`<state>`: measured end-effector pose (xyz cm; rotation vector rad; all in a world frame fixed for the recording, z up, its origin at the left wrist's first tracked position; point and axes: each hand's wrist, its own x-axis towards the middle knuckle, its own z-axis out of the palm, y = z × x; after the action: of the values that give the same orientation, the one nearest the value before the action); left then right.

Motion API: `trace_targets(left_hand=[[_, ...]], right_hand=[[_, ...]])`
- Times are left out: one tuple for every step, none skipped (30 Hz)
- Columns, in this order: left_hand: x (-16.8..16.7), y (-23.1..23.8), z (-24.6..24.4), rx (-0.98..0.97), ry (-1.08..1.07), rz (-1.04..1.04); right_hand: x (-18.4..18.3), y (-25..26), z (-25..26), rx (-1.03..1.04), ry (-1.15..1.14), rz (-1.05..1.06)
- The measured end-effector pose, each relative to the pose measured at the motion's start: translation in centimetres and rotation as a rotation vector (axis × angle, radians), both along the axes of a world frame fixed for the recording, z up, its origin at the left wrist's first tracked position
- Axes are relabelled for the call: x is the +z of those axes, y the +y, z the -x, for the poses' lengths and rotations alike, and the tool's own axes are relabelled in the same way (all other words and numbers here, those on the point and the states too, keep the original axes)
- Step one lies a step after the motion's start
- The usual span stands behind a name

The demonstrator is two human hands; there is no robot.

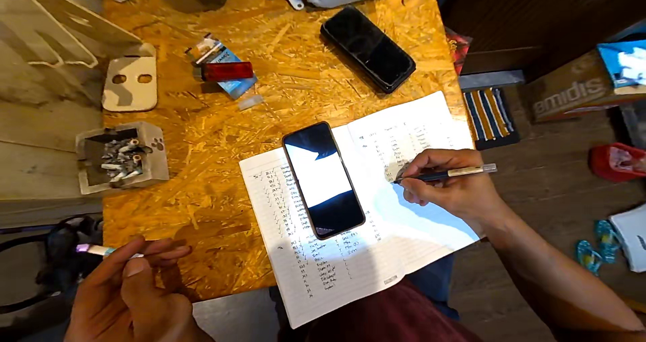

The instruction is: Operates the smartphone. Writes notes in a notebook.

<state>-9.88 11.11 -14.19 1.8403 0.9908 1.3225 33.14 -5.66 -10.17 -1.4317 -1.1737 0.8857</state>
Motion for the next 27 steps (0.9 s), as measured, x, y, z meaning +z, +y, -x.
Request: trace_targets(left_hand=[[-0.02,-0.01,-0.04,0.002,-0.004,-0.001],[0.02,-0.02,-0.1,0.004,-0.002,-0.004],[0.01,0.01,-0.07,0.001,-0.002,-0.007],[0.04,0.02,-0.06,-0.003,-0.002,-0.007],[0.15,-0.01,-0.13,-0.003,-0.003,-0.005],[0.21,-0.05,-0.21,-0.001,-0.005,-0.001],[0.25,-0.08,-0.26,0.002,-0.003,0.0],[0.26,-0.09,-0.29,0.004,0.0,-0.002],[0.24,-0.08,-0.26,0.005,0.002,-0.004],[0.23,-0.06,-0.23,0.006,0.002,-0.005],[0.19,-0.05,-0.2,0.006,0.002,-0.005],[0.15,-0.05,-0.18,0.007,0.001,-0.004],[0.07,-0.04,-0.11,0.009,-0.001,-0.003],[0.04,-0.06,-0.09,0.012,-0.002,-0.002],[0.02,-0.09,-0.06,0.012,-0.002,0.0],[0.06,-0.13,-0.1,0.013,0.0,0.0],[0.11,-0.17,-0.15,0.013,0.001,0.0],[0.13,-0.21,-0.18,0.011,-0.002,0.002],[0.14,-0.21,-0.19,0.007,-0.009,0.004],[0.15,-0.2,-0.21,0.005,-0.011,0.003],[0.19,-0.21,-0.27,0.008,-0.01,-0.001],[0.26,-0.24,-0.39,0.015,-0.006,-0.004],[0.36,-0.28,-0.52,0.021,-0.004,-0.003],[0.45,-0.3,-0.61,0.026,-0.003,-0.001],[0.44,-0.28,-0.55,0.022,-0.002,0.0],[0.44,-0.27,-0.51,0.017,-0.002,-0.001],[0.39,-0.23,-0.44,0.011,-0.006,-0.003]], right_hand=[[-0.01,-0.02,-0.01,0.0,-0.004,-0.002],[0.0,-0.03,-0.02,-0.001,-0.008,-0.001],[0.03,-0.05,-0.03,0.0,-0.011,0.0],[0.03,-0.06,-0.03,0.0,-0.017,-0.001],[0.01,-0.06,-0.03,-0.001,-0.022,-0.004],[-0.01,-0.06,-0.02,-0.004,-0.025,-0.005],[-0.02,-0.07,-0.03,-0.005,-0.027,-0.003],[-0.02,-0.08,-0.04,-0.005,-0.028,-0.001],[0.0,-0.08,-0.05,-0.005,-0.028,-0.001],[0.01,-0.08,-0.05,-0.004,-0.027,-0.002],[0.04,-0.08,-0.04,-0.004,-0.024,-0.002],[0.03,-0.1,-0.05,-0.004,-0.014,-0.005],[0.02,-0.12,-0.06,-0.004,-0.004,-0.007],[0.0,-0.12,-0.06,-0.004,0.002,-0.008],[-0.03,-0.11,-0.05,-0.007,0.003,-0.009],[-0.03,-0.11,-0.04,-0.009,-0.004,-0.006],[0.0,-0.1,-0.03,-0.013,-0.011,-0.003],[0.02,-0.1,-0.01,-0.015,-0.017,0.0],[0.04,-0.09,0.0,-0.016,-0.021,0.0],[0.04,-0.09,0.0,-0.015,-0.023,-0.001],[0.04,-0.09,-0.01,-0.013,-0.023,-0.002],[0.05,-0.12,-0.02,-0.012,-0.022,-0.003],[0.05,-0.13,-0.05,-0.011,-0.02,-0.002],[0.07,-0.15,-0.08,-0.01,-0.016,0.0],[0.08,-0.16,-0.1,-0.009,-0.013,0.002],[0.08,-0.16,-0.09,-0.011,-0.012,0.003],[0.08,-0.16,-0.05,-0.015,-0.011,0.003]])
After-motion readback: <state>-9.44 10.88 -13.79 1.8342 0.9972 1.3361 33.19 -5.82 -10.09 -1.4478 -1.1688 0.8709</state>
